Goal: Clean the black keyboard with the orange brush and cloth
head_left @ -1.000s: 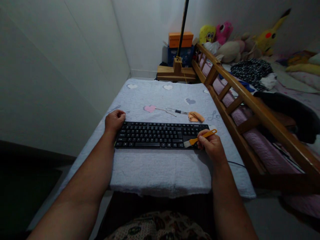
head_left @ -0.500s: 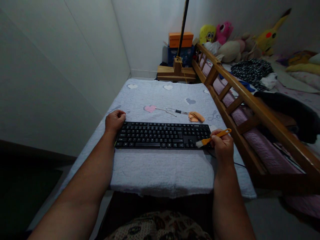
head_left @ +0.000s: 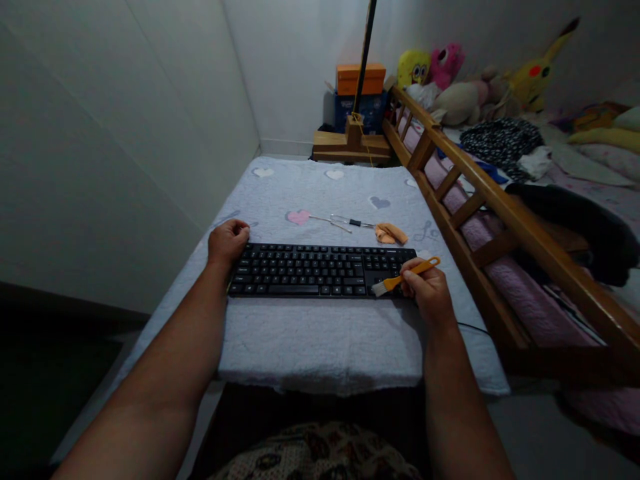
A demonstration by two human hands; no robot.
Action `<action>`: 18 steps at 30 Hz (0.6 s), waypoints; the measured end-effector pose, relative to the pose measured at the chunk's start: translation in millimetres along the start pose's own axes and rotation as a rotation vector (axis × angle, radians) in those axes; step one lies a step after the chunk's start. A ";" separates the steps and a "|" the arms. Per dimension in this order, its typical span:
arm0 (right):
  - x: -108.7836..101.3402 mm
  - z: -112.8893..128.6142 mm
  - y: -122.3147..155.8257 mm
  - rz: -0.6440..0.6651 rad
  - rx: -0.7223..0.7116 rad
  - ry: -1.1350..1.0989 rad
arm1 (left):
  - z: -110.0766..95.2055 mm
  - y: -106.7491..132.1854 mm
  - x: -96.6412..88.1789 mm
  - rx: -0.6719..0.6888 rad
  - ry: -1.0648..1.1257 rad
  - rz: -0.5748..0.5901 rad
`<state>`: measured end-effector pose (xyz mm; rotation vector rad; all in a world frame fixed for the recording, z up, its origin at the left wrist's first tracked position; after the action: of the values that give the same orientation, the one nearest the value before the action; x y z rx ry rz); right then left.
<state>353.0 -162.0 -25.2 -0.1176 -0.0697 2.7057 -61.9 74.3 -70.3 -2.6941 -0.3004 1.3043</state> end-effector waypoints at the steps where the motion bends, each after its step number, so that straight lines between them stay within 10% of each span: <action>1: -0.1 0.6 -0.3 -0.014 -0.003 0.018 | -0.8 0.4 -0.5 -0.002 0.001 0.001; 11: -15.7 3.9 -2.4 -0.317 -0.105 0.080 | -3.6 3.9 -3.2 -0.011 0.003 0.010; 18: -4.7 2.6 -2.9 -0.198 -0.041 -0.013 | -2.1 1.7 -1.0 -0.028 0.015 0.012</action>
<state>358.2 -161.3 -22.0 -0.0999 -0.1337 2.5078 -60.7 72.4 -68.5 -2.7314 -0.3038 1.2919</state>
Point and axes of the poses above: each hand's wrist, its own y-axis away from the middle knuckle, its own x-axis out of the palm, z = x × y, the point moved 1 cm from there along -y, towards the middle knuckle, and after that the axes turned 3 degrees about -y, right-handed, at the moved point
